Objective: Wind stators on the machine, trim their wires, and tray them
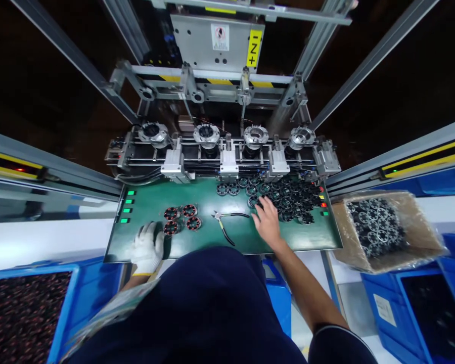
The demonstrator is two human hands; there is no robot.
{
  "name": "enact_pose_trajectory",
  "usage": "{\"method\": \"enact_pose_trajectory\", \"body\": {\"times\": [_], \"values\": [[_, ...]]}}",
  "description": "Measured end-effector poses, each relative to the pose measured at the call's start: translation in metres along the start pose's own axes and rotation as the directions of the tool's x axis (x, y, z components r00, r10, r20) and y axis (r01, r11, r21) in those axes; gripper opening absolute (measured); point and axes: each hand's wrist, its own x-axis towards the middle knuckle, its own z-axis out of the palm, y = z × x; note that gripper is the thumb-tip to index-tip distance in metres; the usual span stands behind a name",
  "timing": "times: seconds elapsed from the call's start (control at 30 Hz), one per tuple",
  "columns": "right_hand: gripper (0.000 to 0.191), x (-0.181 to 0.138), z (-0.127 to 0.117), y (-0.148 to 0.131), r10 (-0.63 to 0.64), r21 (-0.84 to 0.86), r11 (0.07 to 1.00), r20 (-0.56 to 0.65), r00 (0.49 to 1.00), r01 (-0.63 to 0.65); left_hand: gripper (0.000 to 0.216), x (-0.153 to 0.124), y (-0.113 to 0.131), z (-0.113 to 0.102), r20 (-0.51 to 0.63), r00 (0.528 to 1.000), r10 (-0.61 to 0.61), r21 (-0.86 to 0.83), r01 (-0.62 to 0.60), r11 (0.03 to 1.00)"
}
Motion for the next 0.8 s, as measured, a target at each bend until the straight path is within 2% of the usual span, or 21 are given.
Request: {"method": "enact_pose_trajectory", "body": {"times": [0.1,0.2,0.3,0.4,0.47,0.6,0.7,0.8], "values": [[0.021,0.015,0.000,0.018,0.059,-0.013,0.998,0.033,0.998,-0.059,0.050,0.000,-0.001,0.001,0.017,1.000,0.010,0.009,-0.011,1.000],[0.018,0.022,0.008,0.015,0.064,-0.007,0.998,0.066,0.996,-0.064,0.050,-0.001,-0.001,0.001,0.016,1.000,0.007,0.020,-0.008,1.000],[0.016,0.027,0.005,0.000,0.016,0.024,1.000,0.064,0.998,-0.018,0.048,-0.003,-0.003,0.003,-0.003,1.000,-0.004,0.031,0.004,0.999],[0.011,0.050,-0.019,-0.012,-0.098,0.096,0.991,0.059,0.993,0.092,0.045,-0.003,-0.005,0.006,-0.028,1.000,-0.013,0.037,0.014,0.999],[0.008,0.085,-0.047,-0.015,-0.186,0.147,0.973,0.043,0.982,0.178,0.044,-0.003,-0.008,0.009,-0.042,0.999,-0.016,0.042,0.018,0.999],[0.015,0.188,-0.094,-0.004,-0.261,0.144,0.954,-0.041,0.964,0.264,0.043,-0.003,-0.015,0.012,-0.052,0.999,-0.001,0.055,0.004,0.998],[0.016,0.253,-0.101,0.014,-0.272,0.088,0.958,-0.029,0.962,0.274,0.042,-0.002,-0.019,0.013,-0.051,0.998,0.027,0.062,-0.024,0.998],[0.019,0.284,-0.092,0.030,-0.288,0.042,0.957,0.037,0.957,0.287,0.042,-0.002,-0.022,0.013,-0.049,0.997,0.051,0.067,-0.048,0.997]]}}
